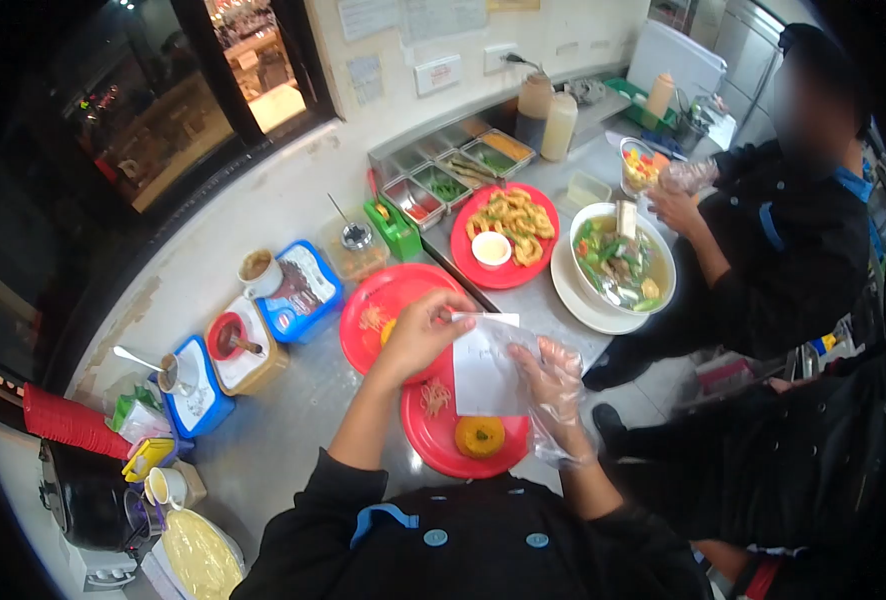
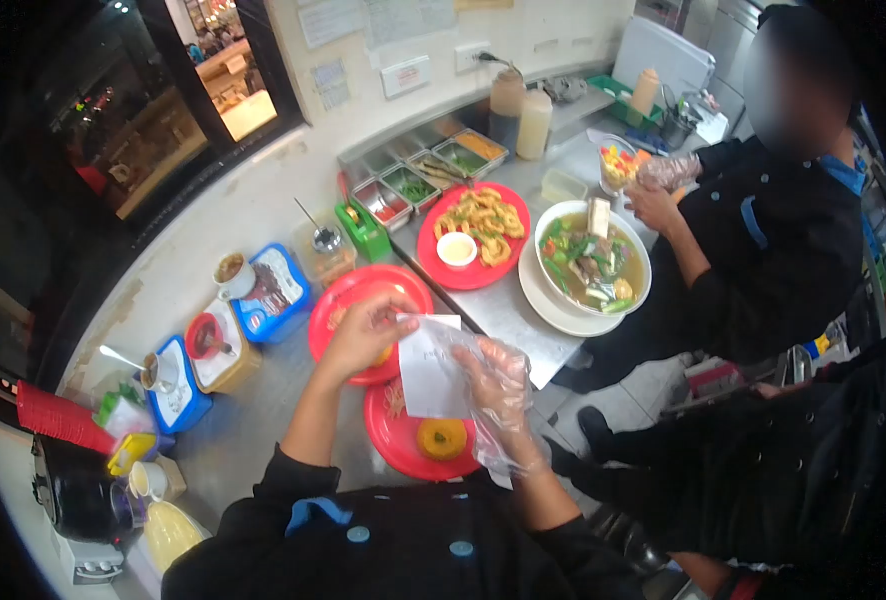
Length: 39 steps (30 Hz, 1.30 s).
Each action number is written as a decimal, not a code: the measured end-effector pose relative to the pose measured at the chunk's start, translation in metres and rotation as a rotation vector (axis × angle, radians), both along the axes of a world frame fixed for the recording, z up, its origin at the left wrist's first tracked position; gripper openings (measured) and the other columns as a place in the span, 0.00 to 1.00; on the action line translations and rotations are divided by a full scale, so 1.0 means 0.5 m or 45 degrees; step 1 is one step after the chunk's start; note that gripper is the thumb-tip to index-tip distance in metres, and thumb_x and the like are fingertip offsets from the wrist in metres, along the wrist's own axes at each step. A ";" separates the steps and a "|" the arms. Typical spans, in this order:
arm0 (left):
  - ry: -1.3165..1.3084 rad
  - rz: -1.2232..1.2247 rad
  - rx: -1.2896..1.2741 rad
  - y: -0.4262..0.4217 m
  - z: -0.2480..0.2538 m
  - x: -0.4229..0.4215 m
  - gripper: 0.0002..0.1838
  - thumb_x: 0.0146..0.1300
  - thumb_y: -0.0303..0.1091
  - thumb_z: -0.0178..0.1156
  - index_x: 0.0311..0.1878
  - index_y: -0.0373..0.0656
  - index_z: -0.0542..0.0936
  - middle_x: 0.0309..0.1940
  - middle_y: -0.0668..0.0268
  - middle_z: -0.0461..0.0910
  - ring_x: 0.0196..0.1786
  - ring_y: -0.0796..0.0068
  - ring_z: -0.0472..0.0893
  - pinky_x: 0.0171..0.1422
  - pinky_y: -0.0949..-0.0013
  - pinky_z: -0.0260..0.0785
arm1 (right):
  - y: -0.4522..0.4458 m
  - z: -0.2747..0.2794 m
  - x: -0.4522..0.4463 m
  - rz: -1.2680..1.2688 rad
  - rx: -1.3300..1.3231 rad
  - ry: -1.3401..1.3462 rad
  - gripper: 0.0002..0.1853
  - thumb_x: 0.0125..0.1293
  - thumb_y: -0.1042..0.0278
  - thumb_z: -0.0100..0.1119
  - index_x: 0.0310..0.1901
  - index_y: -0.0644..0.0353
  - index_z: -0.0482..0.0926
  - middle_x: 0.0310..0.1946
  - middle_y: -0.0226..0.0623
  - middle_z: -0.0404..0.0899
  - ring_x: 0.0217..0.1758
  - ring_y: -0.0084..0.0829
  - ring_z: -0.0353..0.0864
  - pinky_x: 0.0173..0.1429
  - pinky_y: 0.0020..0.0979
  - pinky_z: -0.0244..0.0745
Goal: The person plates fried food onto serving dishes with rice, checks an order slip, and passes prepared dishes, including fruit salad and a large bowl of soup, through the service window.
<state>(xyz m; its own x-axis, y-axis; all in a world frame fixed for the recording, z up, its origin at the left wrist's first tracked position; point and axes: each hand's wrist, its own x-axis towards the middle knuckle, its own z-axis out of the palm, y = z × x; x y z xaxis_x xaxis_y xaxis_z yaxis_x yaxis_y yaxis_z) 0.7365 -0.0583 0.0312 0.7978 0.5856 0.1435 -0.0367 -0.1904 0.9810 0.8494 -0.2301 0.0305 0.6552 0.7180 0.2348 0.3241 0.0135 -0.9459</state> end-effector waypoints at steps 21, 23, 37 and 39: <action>-0.235 0.607 0.101 -0.109 0.073 -0.069 0.09 0.59 0.27 0.64 0.41 0.35 0.76 0.34 0.65 0.81 0.38 0.83 0.80 0.40 0.79 0.74 | 0.002 0.002 0.004 0.339 0.390 0.807 0.16 0.56 0.79 0.63 0.47 0.69 0.76 0.41 0.37 0.80 0.42 0.25 0.79 0.47 0.27 0.73; -0.322 0.653 0.012 -0.124 0.093 -0.072 0.10 0.59 0.27 0.64 0.42 0.34 0.76 0.34 0.65 0.81 0.38 0.82 0.80 0.40 0.79 0.74 | 0.016 0.055 0.003 0.332 0.445 0.867 0.15 0.56 0.77 0.64 0.45 0.71 0.77 0.40 0.37 0.80 0.41 0.25 0.80 0.45 0.25 0.73; -0.498 0.951 0.048 -0.075 0.137 0.049 0.23 0.61 0.27 0.62 0.59 0.38 0.68 0.49 0.58 0.77 0.47 0.76 0.77 0.52 0.75 0.70 | 0.167 0.319 0.277 0.885 0.421 0.965 0.21 0.61 0.73 0.60 0.54 0.70 0.69 0.45 0.41 0.77 0.44 0.32 0.79 0.48 0.35 0.78; -0.428 0.929 0.106 -0.092 0.131 0.062 0.22 0.62 0.27 0.60 0.59 0.39 0.69 0.49 0.59 0.78 0.47 0.76 0.78 0.52 0.75 0.69 | 0.234 0.395 0.351 0.731 0.777 0.984 0.20 0.62 0.75 0.57 0.54 0.72 0.68 0.46 0.43 0.77 0.45 0.35 0.79 0.53 0.37 0.77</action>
